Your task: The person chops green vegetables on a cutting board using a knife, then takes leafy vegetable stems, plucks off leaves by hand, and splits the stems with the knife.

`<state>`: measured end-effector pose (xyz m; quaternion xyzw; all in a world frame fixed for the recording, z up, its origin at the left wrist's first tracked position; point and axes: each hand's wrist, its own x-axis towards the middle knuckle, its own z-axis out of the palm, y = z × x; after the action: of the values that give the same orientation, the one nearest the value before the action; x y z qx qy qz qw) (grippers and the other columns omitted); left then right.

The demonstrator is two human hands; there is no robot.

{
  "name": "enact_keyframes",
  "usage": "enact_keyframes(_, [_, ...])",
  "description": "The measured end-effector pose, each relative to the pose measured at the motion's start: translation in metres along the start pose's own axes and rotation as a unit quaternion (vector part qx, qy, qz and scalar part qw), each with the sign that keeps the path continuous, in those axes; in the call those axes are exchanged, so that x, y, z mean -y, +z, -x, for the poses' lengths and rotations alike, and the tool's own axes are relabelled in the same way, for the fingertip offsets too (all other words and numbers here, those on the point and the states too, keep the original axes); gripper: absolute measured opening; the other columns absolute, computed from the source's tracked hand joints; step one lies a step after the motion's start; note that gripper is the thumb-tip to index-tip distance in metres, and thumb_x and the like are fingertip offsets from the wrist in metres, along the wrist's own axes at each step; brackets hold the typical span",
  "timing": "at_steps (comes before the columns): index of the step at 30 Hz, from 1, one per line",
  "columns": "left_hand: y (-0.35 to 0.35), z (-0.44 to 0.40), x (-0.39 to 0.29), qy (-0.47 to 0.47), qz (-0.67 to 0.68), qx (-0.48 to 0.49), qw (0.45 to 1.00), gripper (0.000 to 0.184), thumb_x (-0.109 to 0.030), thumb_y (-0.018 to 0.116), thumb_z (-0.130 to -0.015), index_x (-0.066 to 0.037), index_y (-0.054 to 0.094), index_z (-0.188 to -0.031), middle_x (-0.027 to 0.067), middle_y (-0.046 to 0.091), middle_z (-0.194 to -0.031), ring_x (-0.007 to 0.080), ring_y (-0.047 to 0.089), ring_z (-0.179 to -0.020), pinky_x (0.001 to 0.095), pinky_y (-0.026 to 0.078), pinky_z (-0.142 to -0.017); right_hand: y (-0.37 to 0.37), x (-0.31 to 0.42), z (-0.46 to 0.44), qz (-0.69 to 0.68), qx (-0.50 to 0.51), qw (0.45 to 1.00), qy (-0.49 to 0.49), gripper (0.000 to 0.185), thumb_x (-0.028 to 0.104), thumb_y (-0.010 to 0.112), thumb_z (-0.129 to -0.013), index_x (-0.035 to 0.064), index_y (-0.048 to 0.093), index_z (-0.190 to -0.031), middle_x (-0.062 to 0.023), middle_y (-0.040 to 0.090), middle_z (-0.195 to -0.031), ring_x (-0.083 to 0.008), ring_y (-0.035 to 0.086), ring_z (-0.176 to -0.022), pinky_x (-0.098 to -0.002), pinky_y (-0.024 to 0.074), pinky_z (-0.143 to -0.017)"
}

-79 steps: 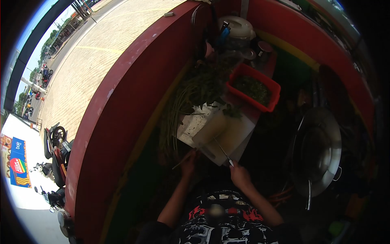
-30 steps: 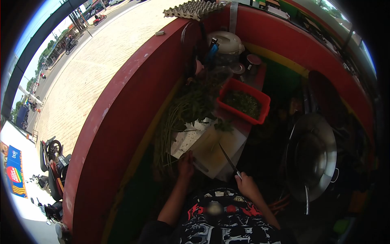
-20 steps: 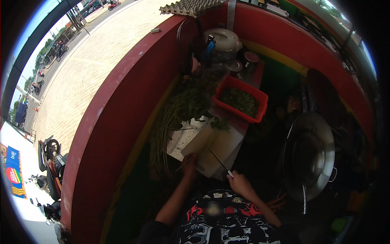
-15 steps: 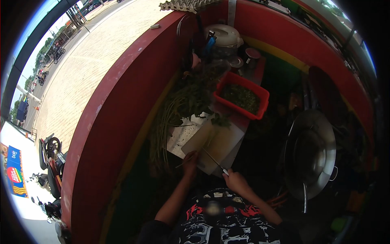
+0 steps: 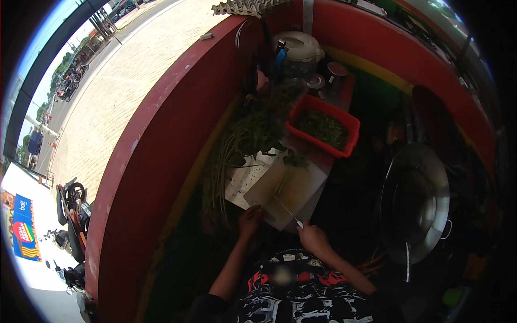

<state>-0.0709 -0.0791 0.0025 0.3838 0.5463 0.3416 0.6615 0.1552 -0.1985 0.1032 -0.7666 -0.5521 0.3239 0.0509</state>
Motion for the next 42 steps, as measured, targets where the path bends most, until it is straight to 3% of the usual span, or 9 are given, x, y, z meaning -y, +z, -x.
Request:
enact_keyframes(8, [0.013,-0.010,0.012,0.015,0.038,0.011,0.999,0.031,-0.012,0.068,-0.099,0.003,0.067,-0.125,0.0143,0.074,-0.106,0.0203,0.073,-0.096,0.0311,0.059,-0.086,0.001,0.002,-0.002,0.017,0.000,1.000,0.008,0.038,0.034,0.051,-0.104,-0.0025,0.058,-0.107,-0.0273,0.071,-0.083,-0.0463,0.071,-0.081,-0.0560,0.0576,-0.070])
enact_keyframes(17, [0.010,-0.005,-0.002,0.033,-0.063,0.008,0.997,0.032,-0.014,0.069,-0.099,0.003,0.067,-0.126,0.0147,0.074,-0.106,0.0201,0.074,-0.096,0.0313,0.060,-0.086,0.007,0.001,-0.004,0.003,0.015,1.000,0.026,0.036,0.034,0.051,-0.104,-0.0015,0.058,-0.107,-0.0274,0.071,-0.087,-0.0468,0.071,-0.083,-0.0559,0.0577,-0.072])
enact_keyframes(26, [0.000,0.002,-0.014,0.047,-0.093,0.068,0.992,0.028,-0.012,0.068,-0.098,0.003,0.069,-0.122,0.0133,0.076,-0.104,0.0177,0.074,-0.093,0.0289,0.059,-0.084,0.007,-0.002,-0.019,-0.021,0.011,0.999,0.032,0.036,0.033,0.054,-0.103,-0.0027,0.061,-0.107,-0.0293,0.071,-0.093,-0.0475,0.070,-0.090,-0.0558,0.0572,-0.077])
enact_keyframes(32, [-0.013,-0.008,-0.008,0.072,-0.085,0.009,0.994,0.029,-0.022,0.070,-0.098,0.001,0.072,-0.116,0.0080,0.076,-0.097,0.0129,0.071,-0.085,0.0267,0.056,-0.078,0.016,-0.003,-0.015,-0.041,0.004,0.998,0.040,0.037,0.033,0.054,-0.102,-0.0024,0.062,-0.108,-0.0291,0.071,-0.094,-0.0479,0.070,-0.091,-0.0567,0.0564,-0.078])
enact_keyframes(34, [-0.017,-0.009,-0.016,0.115,-0.143,-0.010,0.983,0.033,-0.029,0.069,-0.099,-0.001,0.073,-0.115,0.0061,0.074,-0.094,0.0123,0.068,-0.083,0.0277,0.053,-0.077,0.014,-0.002,-0.011,-0.054,0.013,0.998,0.044,0.037,0.034,0.053,-0.102,-0.0023,0.063,-0.106,-0.0293,0.070,-0.091,-0.0479,0.069,-0.090,-0.0571,0.0559,-0.078])
enact_keyframes(38, [-0.016,-0.009,-0.033,0.098,-0.149,0.008,0.984,0.035,-0.033,0.065,-0.102,-0.001,0.072,-0.117,0.0061,0.073,-0.095,0.0116,0.065,-0.087,0.0281,0.050,-0.080,0.000,-0.002,0.001,-0.062,0.015,0.997,0.051,0.038,0.034,0.053,-0.103,-0.0023,0.063,-0.106,-0.0302,0.070,-0.089,-0.0474,0.069,-0.092,-0.0577,0.0553,-0.079])
enact_keyframes(41, [-0.013,-0.006,-0.036,0.113,-0.129,0.058,0.983,0.037,-0.035,0.061,-0.104,-0.002,0.070,-0.121,0.0067,0.072,-0.106,0.0135,0.064,-0.097,0.0291,0.049,-0.088,0.013,-0.014,0.001,-0.118,-0.047,0.991,0.031,0.040,0.038,0.057,-0.102,-0.0015,0.063,-0.098,-0.0252,0.069,-0.080,-0.0458,0.069,-0.078,-0.0534,0.0547,-0.071])
enact_keyframes(42, [-0.009,-0.003,-0.036,0.049,-0.021,0.084,0.995,0.038,-0.034,0.061,-0.104,-0.002,0.068,-0.123,0.0062,0.070,-0.108,0.0141,0.064,-0.099,0.0290,0.049,-0.089,0.016,-0.015,-0.001,-0.200,-0.079,0.977,0.000,0.040,0.039,0.061,-0.100,-0.0005,0.063,-0.093,-0.0193,0.067,-0.074,-0.0391,0.067,-0.070,-0.0486,0.0530,-0.067])
